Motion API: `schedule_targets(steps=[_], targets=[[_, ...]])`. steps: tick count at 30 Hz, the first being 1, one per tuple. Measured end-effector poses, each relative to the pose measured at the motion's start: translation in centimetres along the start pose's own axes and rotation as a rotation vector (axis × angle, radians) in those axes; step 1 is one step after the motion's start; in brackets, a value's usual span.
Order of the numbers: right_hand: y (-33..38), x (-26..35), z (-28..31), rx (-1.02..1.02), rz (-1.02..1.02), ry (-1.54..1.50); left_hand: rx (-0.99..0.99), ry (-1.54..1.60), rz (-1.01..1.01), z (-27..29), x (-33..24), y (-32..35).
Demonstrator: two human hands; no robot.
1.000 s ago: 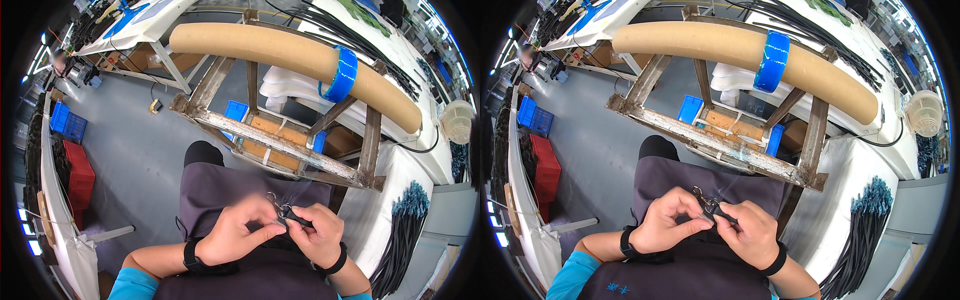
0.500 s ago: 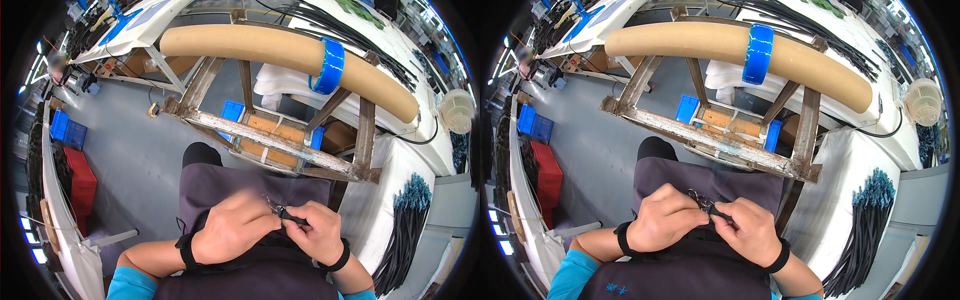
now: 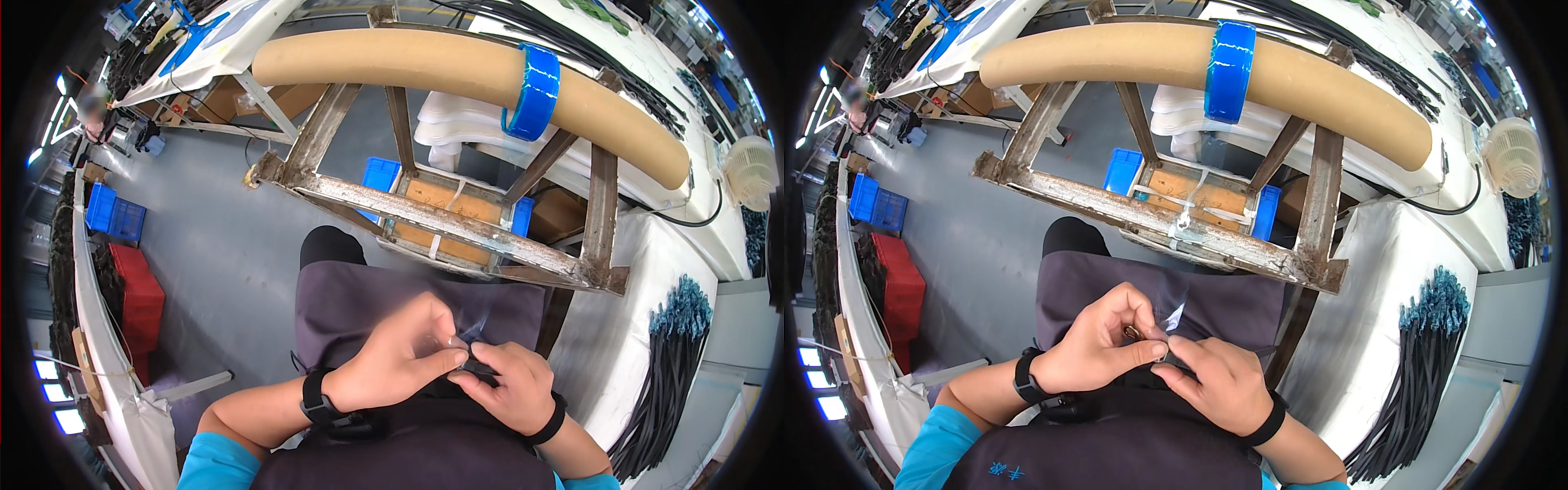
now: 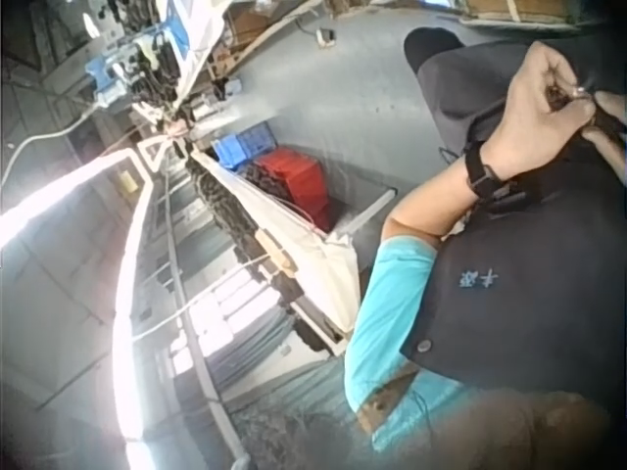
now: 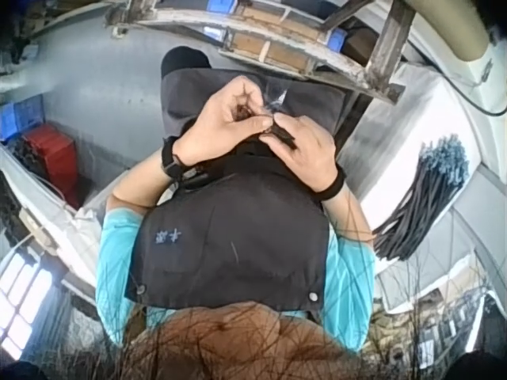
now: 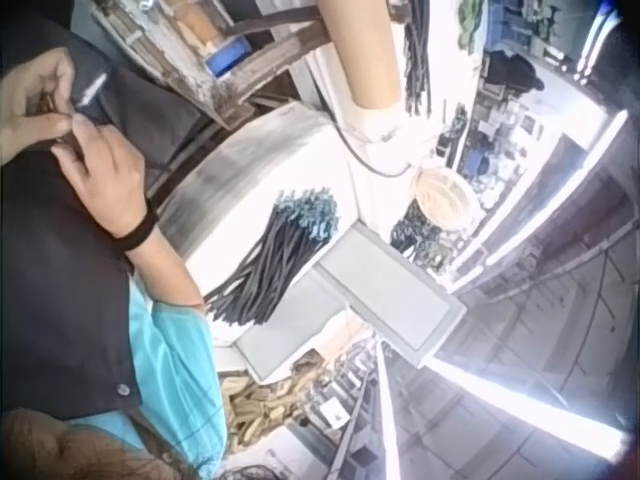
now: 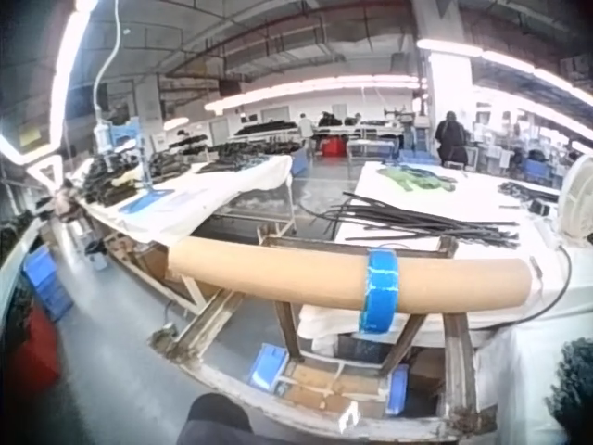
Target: The recorder is assembling small leather accessories by attaching metal rings and findings to black leather strips at a workshop station.
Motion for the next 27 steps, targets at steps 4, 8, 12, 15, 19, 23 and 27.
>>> schedule_targets(steps=[4,8,12,15,19,23,27], targets=[[0.7,-0.8,-0.2,-0.040,0.183,0.003,0.089,0.135,0.157,0.3,0.0,-0.4],[0.6,-0.4,0.7,0.008,0.143,0.012,0.271,-0.089,0.114,0.9,-1.3,-2.0],[0.7,-0.2,0.7,0.087,0.006,-0.070,0.264,-0.473,0.072,0.8,-3.4,-3.4],[0.0,0.3,1.4,0.099,-0.066,-0.083,0.196,-0.370,0.125,0.7,-2.6,-3.4],[-0.6,0.5,1.9,0.093,-0.147,-0.174,0.234,-0.497,-0.151,1.5,-3.0,-2.8],[-0.8,-0.1,2.3,0.075,-0.392,-0.387,0.261,-0.528,-0.279,2.0,-3.2,-2.2],[-0.1,-1.4,2.2,0.058,-0.552,-0.500,0.128,-0.595,-0.245,1.0,-3.2,-1.2]])
Point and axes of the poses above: each hand's wrist, its own y-axis away from the middle knuckle, its own z-axis out of the back of the hand, x = y × z, the point moved 1 cm from there along -y, towards the middle knuckle, and after that the axes turned 11 degrees about -y, right-handed, at the moved point
